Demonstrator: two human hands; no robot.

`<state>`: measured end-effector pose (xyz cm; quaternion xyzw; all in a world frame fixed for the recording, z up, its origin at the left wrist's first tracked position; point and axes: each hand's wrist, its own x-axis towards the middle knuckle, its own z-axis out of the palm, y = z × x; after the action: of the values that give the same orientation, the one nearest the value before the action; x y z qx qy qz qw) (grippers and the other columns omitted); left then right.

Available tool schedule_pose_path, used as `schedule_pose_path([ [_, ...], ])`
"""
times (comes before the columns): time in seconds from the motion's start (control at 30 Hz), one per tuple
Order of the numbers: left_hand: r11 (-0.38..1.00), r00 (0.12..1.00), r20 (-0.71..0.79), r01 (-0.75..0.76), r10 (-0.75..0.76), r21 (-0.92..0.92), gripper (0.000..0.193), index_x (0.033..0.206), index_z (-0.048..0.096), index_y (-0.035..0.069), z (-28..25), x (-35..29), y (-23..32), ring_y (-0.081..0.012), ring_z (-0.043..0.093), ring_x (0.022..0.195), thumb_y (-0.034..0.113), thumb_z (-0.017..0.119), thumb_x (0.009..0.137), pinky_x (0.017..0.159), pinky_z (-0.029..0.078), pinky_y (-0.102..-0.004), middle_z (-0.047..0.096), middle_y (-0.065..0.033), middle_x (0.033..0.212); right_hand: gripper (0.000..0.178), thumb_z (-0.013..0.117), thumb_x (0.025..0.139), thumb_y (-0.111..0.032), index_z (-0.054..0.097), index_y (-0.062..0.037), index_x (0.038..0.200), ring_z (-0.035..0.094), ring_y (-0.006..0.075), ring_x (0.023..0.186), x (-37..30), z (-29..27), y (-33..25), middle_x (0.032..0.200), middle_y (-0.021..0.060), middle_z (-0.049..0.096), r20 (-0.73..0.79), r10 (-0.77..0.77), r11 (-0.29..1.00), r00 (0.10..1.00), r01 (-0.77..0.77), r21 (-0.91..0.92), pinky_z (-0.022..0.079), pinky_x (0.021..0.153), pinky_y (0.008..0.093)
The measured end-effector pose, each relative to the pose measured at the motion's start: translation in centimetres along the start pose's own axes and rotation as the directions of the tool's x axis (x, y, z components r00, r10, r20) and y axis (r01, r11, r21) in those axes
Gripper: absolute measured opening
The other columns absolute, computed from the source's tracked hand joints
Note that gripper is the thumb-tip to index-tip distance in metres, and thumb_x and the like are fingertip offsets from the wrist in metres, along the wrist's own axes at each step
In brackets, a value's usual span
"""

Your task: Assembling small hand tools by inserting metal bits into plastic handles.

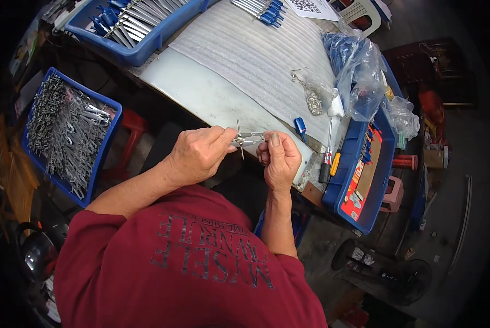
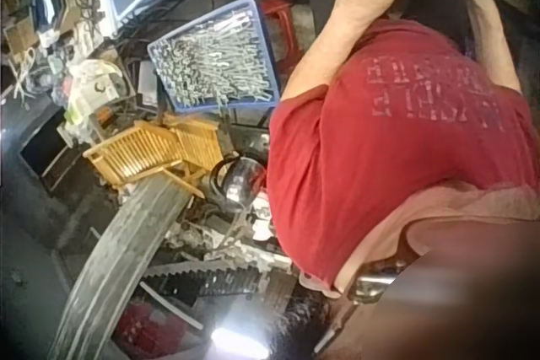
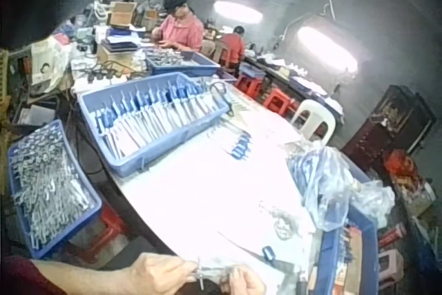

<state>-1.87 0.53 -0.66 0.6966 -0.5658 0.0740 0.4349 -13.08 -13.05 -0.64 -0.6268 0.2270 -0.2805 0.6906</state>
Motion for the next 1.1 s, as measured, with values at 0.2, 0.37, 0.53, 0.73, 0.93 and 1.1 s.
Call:
schedule_pose_path([
  [0.2, 1.000, 1.000, 0.019, 0.014, -0.014, -0.010, 0.026, 0.092, 0.052, -0.001, -0.1, -0.1, 0.0, -0.0281, 0.051, 0.053, 0.005, 0.062, 0.069, 0.046, 0.040, -0.0342, 0.050, -0.0117, 0.067, 0.020, 0.052, 0.087, -0.017, 0.055, 0.0019, 0.092, 0.043, 0.0070, 0.054, -0.2, -0.6, -0.3, 0.068, 0.0031, 0.053, 0.052, -0.029, 0.998, 0.998, 0.032, -0.059, 0.034, 0.049, 0.0181],
  [0.37, 0.924, 0.974, 0.206, 0.160, -0.092, -0.348, 0.019, 0.089, 0.055, -0.002, -0.8, 0.3, -0.7, -0.0264, 0.052, 0.059, 0.005, 0.060, 0.072, 0.051, 0.041, -0.0315, 0.053, -0.0127, 0.070, 0.019, 0.059, 0.081, -0.010, 0.058, 0.0003, 0.096, 0.049, 0.0113, 0.063, 0.6, -1.7, -1.2, 0.073, 0.0057, 0.055, 0.280, -0.295, 0.823, 0.913, 0.392, -0.411, 0.038, 0.055, 0.0195],
  [0.53, 0.335, 0.823, 0.557, 0.560, -0.115, -0.758, 0.022, 0.095, 0.060, -0.004, -1.0, -0.3, -2.4, -0.0110, 0.050, 0.057, 0.010, 0.060, 0.078, 0.050, 0.040, -0.0257, 0.059, -0.0078, 0.075, 0.016, 0.064, 0.072, -0.007, 0.061, -0.0009, 0.087, 0.056, 0.0212, 0.066, 0.5, -1.8, -3.2, 0.075, 0.0109, 0.057, 0.574, -0.354, 0.608, 0.739, 0.648, -0.459, 0.043, 0.056, 0.0278],
  [0.73, -0.022, 0.542, 0.835, 0.840, 0.094, -0.542, 0.023, 0.090, 0.061, -0.003, -1.0, -0.2, -3.3, -0.0036, 0.043, 0.048, 0.018, 0.056, 0.084, 0.044, 0.035, -0.0168, 0.055, -0.0002, 0.063, 0.008, 0.062, 0.072, -0.004, 0.056, 0.0000, 0.071, 0.051, 0.0211, 0.055, 0.1, -0.8, -3.8, 0.062, 0.0082, 0.052, 0.613, -0.313, 0.628, 0.725, 0.643, -0.439, 0.039, 0.049, 0.0277],
  [0.93, 0.234, 0.534, 0.832, 0.837, -0.154, -0.494, 0.020, 0.090, 0.061, -0.002, -1.3, 0.9, -2.5, -0.0067, 0.050, 0.056, 0.016, 0.059, 0.080, 0.050, 0.040, -0.0208, 0.061, -0.0061, 0.071, 0.012, 0.058, 0.078, -0.006, 0.054, 0.0014, 0.070, 0.043, 0.0127, 0.051, -0.9, -0.9, -2.3, 0.058, 0.0044, 0.049, 0.319, -0.120, 0.798, 0.940, 0.283, -0.532, 0.035, 0.047, 0.0245],
  [1.1, 0.872, 0.916, 0.342, 0.334, -0.211, -0.359, 0.019, 0.086, 0.057, -0.001, -0.3, -0.1, -0.6, -0.0190, 0.053, 0.056, 0.011, 0.064, 0.072, 0.050, 0.041, -0.0303, 0.055, -0.0106, 0.067, 0.015, 0.057, 0.082, -0.011, 0.054, -0.0012, 0.072, 0.038, 0.0031, 0.053, -1.2, -0.3, -0.5, 0.060, -0.0044, 0.047, 0.101, 0.024, 0.936, 0.995, 0.013, -0.353, 0.028, 0.046, 0.0181],
])
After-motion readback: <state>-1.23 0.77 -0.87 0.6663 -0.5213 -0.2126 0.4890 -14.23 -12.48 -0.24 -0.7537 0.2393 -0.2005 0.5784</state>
